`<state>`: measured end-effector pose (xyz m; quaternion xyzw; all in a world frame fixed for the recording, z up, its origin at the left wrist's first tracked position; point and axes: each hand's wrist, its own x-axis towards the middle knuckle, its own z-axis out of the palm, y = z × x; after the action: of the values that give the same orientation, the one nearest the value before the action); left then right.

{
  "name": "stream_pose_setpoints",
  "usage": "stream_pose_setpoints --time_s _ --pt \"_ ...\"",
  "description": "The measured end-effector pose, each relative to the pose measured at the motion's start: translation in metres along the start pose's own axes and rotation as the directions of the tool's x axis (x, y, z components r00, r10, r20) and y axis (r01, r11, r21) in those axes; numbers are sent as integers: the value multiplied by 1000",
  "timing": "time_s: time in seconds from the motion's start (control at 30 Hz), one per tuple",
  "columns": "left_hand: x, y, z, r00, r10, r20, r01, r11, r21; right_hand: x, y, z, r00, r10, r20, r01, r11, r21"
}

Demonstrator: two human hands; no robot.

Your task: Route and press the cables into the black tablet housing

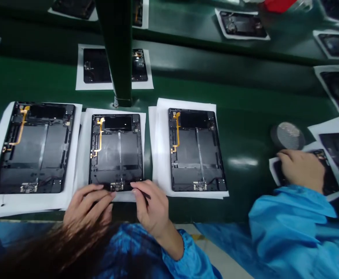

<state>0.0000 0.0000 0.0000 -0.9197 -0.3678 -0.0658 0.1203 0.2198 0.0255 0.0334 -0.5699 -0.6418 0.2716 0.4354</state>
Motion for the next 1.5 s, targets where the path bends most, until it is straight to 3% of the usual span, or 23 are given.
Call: stream_pose_setpoints --time_s 0.1,0.27,0.53,0.63,0.8,0.9,1.0,1.2,1.5 --pt "21 4 -3 970 -244 -21 239 961 -138 9 0 -1 996 16 84 -17 1000 4" --pt "41 -2 -11 939 -342 -17 314 880 -356 22 2 0 982 66 178 -65 998 -12" --pt "44 -7 -17 923 -384 8 324 769 -551 21 6 -2 968 115 224 -111 993 -30" --pt "45 -7 -16 918 -396 15 330 744 -582 21 4 -2 974 100 202 -101 995 -5" --pt "48 -8 -15 915 -404 10 326 725 -607 22 3 0 969 183 168 -176 983 -56" --pt "50 -9 -16 914 -406 8 324 717 -618 26 4 4 977 140 163 -135 990 -38" --pt "51 -10 -16 914 -406 -1 315 711 -628 34 3 8 969 91 230 -65 991 -116" --pt "50 -11 -14 910 -414 -22 301 695 -653 51 -3 9 888 154 434 11 935 -354" --pt "52 -12 -17 909 -416 -17 304 690 -657 49 1 6 911 137 389 -26 961 -276"
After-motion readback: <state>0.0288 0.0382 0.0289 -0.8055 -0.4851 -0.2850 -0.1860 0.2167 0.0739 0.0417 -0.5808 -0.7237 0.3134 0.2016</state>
